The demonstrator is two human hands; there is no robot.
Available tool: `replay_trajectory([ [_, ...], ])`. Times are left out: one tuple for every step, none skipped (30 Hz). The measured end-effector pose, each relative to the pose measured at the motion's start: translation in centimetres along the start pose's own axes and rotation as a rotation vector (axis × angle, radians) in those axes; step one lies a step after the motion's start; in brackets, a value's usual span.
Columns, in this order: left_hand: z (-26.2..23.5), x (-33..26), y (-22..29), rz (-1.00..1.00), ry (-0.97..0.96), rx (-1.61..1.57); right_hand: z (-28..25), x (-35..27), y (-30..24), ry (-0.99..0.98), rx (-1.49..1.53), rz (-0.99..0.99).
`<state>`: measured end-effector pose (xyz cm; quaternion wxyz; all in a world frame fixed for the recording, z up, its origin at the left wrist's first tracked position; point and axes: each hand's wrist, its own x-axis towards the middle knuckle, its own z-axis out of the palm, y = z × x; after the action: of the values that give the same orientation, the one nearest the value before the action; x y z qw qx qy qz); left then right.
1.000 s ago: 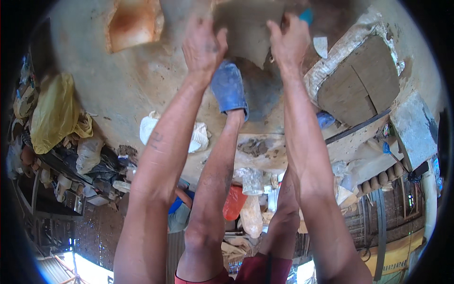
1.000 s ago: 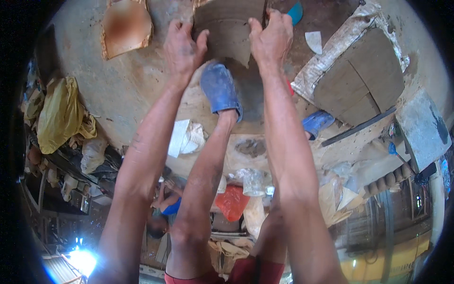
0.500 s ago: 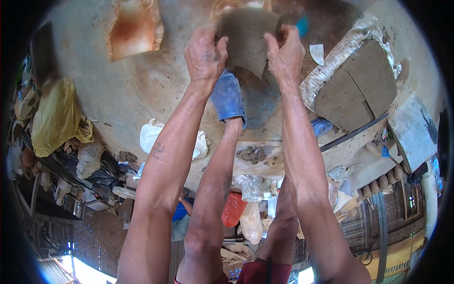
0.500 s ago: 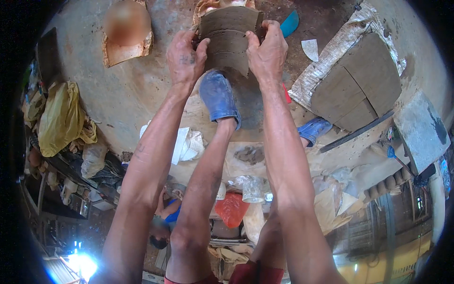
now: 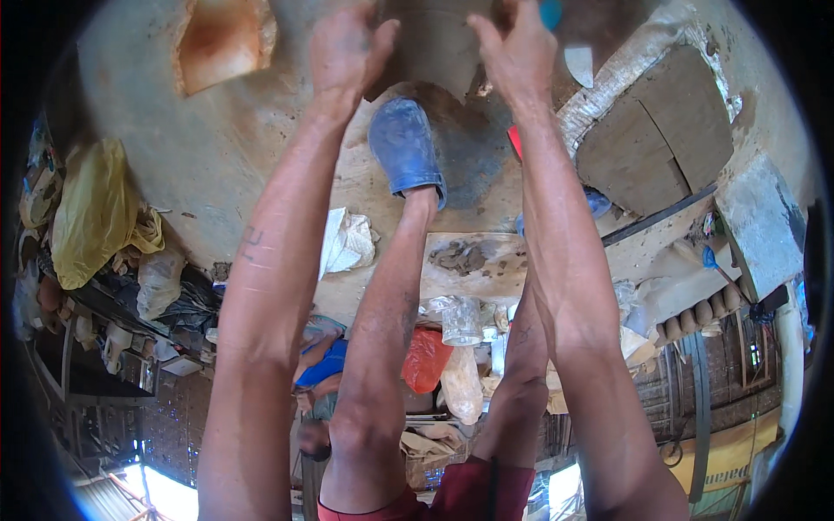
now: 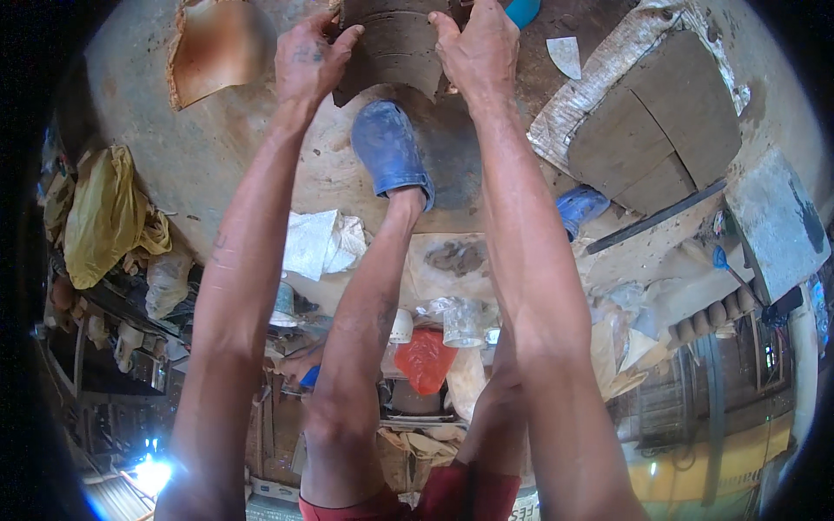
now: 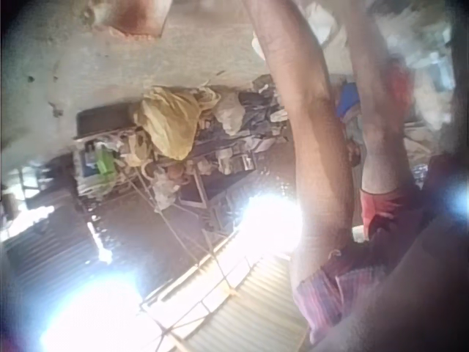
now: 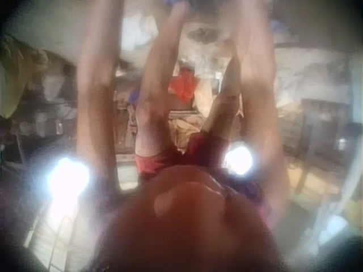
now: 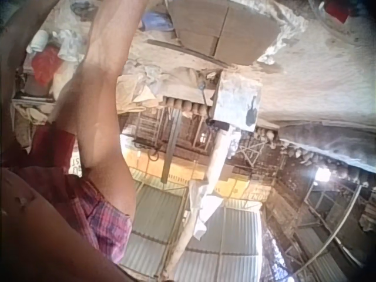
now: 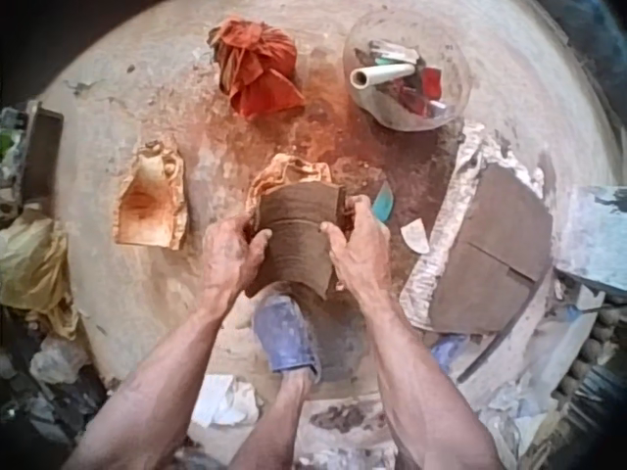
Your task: The person removes a clay pot from a mold using a pipe and hands, then prepares clay slabs by cutting and shaping them with a small tool and a large wooden bar.
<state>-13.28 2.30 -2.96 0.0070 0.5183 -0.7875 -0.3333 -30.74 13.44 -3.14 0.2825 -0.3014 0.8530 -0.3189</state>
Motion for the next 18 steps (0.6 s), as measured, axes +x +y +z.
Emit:
replay_trajectory([
  [-0.4, 0.6, -0.6, -0.053, -0.096, 0.075, -0.2, -0.1, -0.3, -0.024, 0.007, 0.002],
  [-0.3, 0.6, -0.8, -0.055, -0.098, 0.077, -0.4, -0.2, -0.6, -0.049, 0.014, 0.004],
  [-0.7, 0.7, 0.1, -0.053, -0.085, 0.018, -0.5, -0.3, -0.4, -0.048, 0.014, 0.007],
  [-0.8, 0.7, 0.7, -0.052, -0.072, -0.040, -0.6, -0.4, -0.2, -0.075, -0.023, 0.028],
  [-0.5, 0.4, 0.8, -0.052, -0.076, -0.040, -0.7, -0.5, 0.0, -0.101, -0.061, 0.050],
  [-0.1, 0.2, 0.7, 0.083, 0.005, 0.002, -0.6, -0.4, -0.1, -0.103, -0.060, 0.052],
  [0.1, 0.0, 0.5, 0.219, 0.086, 0.044, -0.4, -0.2, -0.2, -0.099, -0.081, 0.052],
  [0.3, 0.0, 0.3, 0.218, 0.084, 0.044, -0.3, -0.1, -0.2, -0.095, -0.104, 0.052],
  [0.5, 0.1, 0.1, 0.239, 0.104, 0.031, -0.3, 0.0, -0.3, -0.098, -0.102, 0.053],
  [0.6, 0.1, 0.0, 0.260, 0.124, 0.018, -0.4, 0.2, -0.3, -0.121, -0.046, 0.068],
  [0.6, 0.1, -0.2, 0.258, 0.124, 0.019, -0.6, 0.3, -0.4, -0.145, 0.010, 0.082],
  [0.6, 0.1, -0.1, 0.267, 0.118, -0.008, -0.8, 0.3, -0.6, -0.146, 0.009, 0.082],
  [0.6, 0.1, -0.1, 0.276, 0.112, -0.036, -1.1, 0.3, -0.8, -0.163, -0.005, 0.115],
  [0.6, 0.1, -0.1, 0.274, 0.113, -0.035, -1.4, 0.3, -1.0, -0.181, -0.020, 0.147],
  [0.5, -0.1, 0.0, 0.257, 0.107, -0.048, -1.6, 0.3, -1.3, -0.182, -0.019, 0.147],
  [0.5, -0.2, 0.1, 0.239, 0.101, -0.059, -1.8, 0.2, -1.7, -0.197, 0.000, 0.184],
  [0.4, -0.3, 0.2, 0.238, 0.101, -0.057, -1.9, 0.2, -2.0, -0.213, 0.020, 0.220],
  [0.4, -0.2, 0.4, 0.233, 0.107, -0.065, -1.9, 0.3, -1.9, -0.210, 0.020, 0.219],
])
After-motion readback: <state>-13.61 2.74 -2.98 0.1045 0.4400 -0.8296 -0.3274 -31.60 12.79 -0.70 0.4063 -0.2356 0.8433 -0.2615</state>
